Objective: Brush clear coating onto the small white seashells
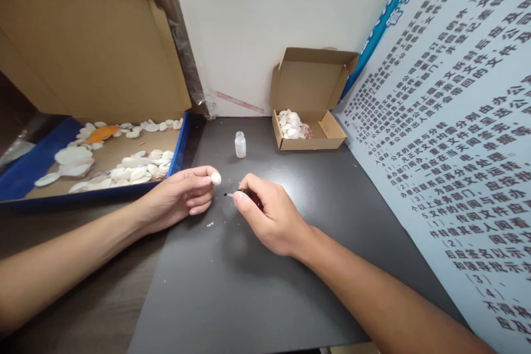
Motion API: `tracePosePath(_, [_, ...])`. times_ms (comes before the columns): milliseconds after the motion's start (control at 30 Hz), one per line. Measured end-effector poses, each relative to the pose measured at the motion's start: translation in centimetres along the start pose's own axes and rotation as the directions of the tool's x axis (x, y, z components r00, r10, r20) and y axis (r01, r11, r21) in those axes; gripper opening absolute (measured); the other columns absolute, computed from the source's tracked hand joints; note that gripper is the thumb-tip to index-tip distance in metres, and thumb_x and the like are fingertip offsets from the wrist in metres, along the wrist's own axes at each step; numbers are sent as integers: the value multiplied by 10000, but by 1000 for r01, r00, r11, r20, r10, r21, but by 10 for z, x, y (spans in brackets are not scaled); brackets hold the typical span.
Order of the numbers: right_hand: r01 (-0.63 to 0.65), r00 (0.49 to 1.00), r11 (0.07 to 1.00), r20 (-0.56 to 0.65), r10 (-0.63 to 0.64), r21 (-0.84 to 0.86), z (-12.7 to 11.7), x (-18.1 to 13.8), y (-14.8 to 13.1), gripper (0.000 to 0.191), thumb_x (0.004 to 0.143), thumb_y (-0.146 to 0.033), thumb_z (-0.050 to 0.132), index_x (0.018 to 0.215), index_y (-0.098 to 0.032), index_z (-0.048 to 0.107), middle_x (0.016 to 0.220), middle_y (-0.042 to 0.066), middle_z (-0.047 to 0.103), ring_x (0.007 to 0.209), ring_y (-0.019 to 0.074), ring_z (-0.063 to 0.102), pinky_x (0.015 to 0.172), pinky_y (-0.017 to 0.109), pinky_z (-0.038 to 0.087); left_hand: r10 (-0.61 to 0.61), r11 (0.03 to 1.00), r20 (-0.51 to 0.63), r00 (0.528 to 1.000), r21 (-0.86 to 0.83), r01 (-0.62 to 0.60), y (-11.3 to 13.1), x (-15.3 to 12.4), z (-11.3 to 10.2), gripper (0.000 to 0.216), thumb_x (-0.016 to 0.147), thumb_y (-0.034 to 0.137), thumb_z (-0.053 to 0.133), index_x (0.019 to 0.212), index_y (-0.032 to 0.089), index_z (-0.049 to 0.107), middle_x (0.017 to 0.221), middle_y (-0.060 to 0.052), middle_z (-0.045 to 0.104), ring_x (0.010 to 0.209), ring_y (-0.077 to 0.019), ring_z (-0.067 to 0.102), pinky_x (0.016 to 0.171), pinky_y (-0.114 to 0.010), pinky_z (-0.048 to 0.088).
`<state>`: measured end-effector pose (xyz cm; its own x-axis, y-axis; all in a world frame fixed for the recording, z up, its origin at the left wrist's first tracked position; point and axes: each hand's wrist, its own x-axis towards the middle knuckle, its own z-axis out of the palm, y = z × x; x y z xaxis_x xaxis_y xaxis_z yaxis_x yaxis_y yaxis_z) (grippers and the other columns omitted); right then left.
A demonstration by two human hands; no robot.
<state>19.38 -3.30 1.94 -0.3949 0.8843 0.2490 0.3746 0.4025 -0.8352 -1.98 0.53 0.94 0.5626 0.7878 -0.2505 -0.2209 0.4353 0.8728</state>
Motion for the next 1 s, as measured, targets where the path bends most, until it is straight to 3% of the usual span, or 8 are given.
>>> tracePosePath(167, [51,998,996,31,-53,77,0,-1,-2,182,984,-312,426,840,-209,468,671,-42,455,581,109,397,566,252,343,5,993,-35,999,-121,-10,3,0,0,122,830,210,692,779,141,605,541,88,279,457,-49,275,434,-160,302])
tracePosePath(367, [17,1000,1000,6,-17,-5,1,-1,-1,239,974,-332,472,772,-210,439,660,-42,430,594,113,382,573,260,322,1,990,-14,1000,-141,-3,2,0,-2,115,843,191,676,757,134,624,537,86,263,454,-47,274,437,-160,311])
tracePosePath(533, [73,997,995,20,-75,72,0,-1,-1,185,969,-310,458,817,-206,468,667,-42,443,595,113,393,577,256,337,4,991,-2,1000,-131,-4,2,1,-2,98,833,206,690,789,135,637,534,86,272,457,-48,280,435,-155,313])
tracePosePath(700, [-8,999,1000,-32,8,-11,0,0,0,227,972,-323,475,779,-207,448,643,-49,430,577,105,382,554,252,312,-1,992,-11,1000,-125,-1,1,0,-2,90,829,204,683,798,134,637,535,86,276,456,-47,278,437,-156,319])
tracePosePath(867, [24,1000,994,16,-26,109,-1,-2,0,180,981,-324,444,853,-203,480,656,-51,449,562,101,389,537,242,332,-5,993,-6,1000,-120,4,1,1,-3,96,821,205,690,789,139,628,532,84,290,454,-49,284,433,-158,317])
tracePosePath(1000, [-16,1000,998,-10,16,68,0,-2,0,218,997,-328,428,820,-206,464,646,-49,462,564,102,406,542,244,335,-7,994,2,1000,-113,7,1,2,-3,95,823,212,686,796,141,629,521,83,298,455,-52,280,435,-159,313])
